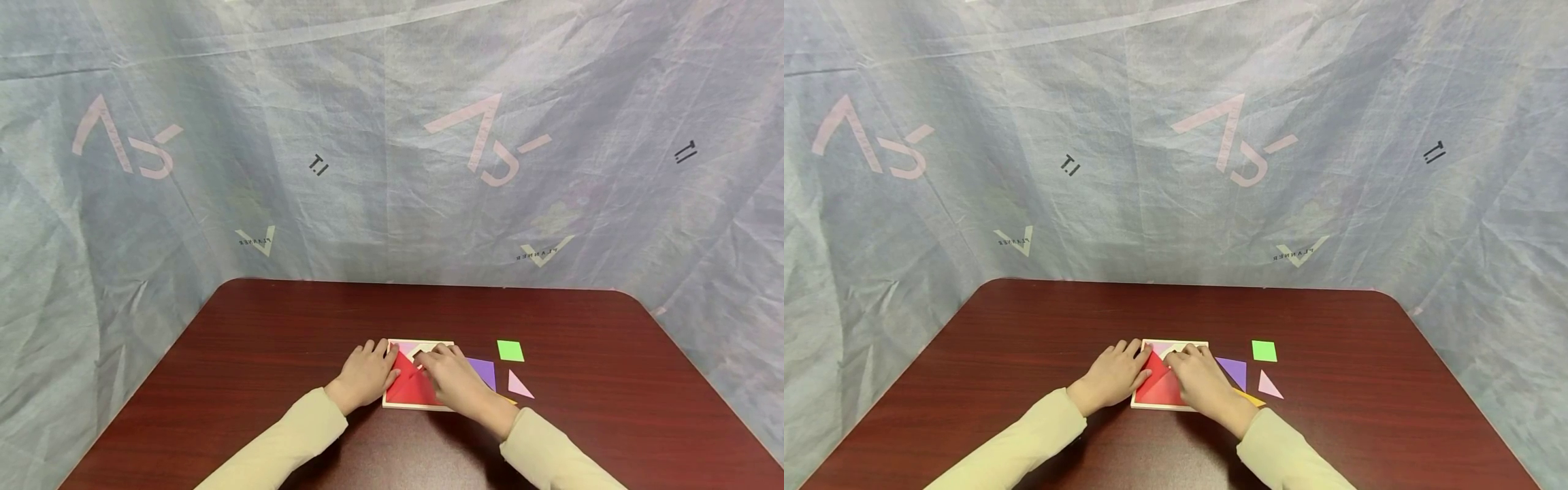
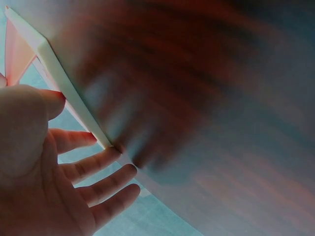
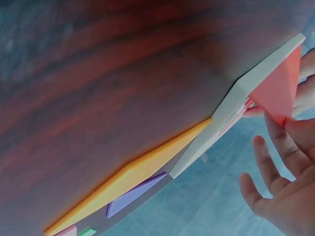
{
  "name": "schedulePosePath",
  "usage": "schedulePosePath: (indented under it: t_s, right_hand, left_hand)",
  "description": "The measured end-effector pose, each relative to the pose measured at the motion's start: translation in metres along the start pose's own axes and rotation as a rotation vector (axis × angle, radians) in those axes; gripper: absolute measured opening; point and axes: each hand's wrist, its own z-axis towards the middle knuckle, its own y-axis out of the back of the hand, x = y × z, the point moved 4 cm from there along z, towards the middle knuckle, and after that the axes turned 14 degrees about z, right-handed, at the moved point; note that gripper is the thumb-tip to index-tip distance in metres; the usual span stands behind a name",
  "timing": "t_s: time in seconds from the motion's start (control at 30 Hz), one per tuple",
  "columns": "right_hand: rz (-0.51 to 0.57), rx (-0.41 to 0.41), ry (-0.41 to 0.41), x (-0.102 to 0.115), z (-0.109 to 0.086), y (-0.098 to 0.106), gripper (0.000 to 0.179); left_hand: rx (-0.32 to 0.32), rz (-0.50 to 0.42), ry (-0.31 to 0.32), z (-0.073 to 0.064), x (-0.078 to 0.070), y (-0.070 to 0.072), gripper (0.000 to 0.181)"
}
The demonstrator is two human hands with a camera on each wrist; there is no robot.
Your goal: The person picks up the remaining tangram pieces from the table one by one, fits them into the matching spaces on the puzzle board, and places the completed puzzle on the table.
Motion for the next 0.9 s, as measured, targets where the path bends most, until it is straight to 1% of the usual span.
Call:
schedulePosePath:
  t_s: [0.13,0.4,0.7,0.9]
  right_hand:
    - [0.012,-0.014,-0.022,-0.0013,0.0002,0.0001,0.013]
    - [-0.008,-0.020,-0.043,-0.0026,0.0008,-0.0001,0.009]
    - [-0.003,0.000,-0.064,-0.0045,0.0005,-0.0001,0.012]
    - [-0.022,0.035,-0.080,-0.0058,0.0004,-0.0016,0.013]
  left_hand:
    - [-0.002,-0.002,0.001,-0.0003,0.0000,-0.0002,0.047]
    - [-0.002,0.005,0.001,-0.0009,-0.0005,0.0003,0.047]
    - [-0.013,0.002,-0.001,-0.0007,-0.0008,0.0014,0.047]
    - [-0.014,0.003,-0.003,-0.0005,-0.0005,0.0024,0.047]
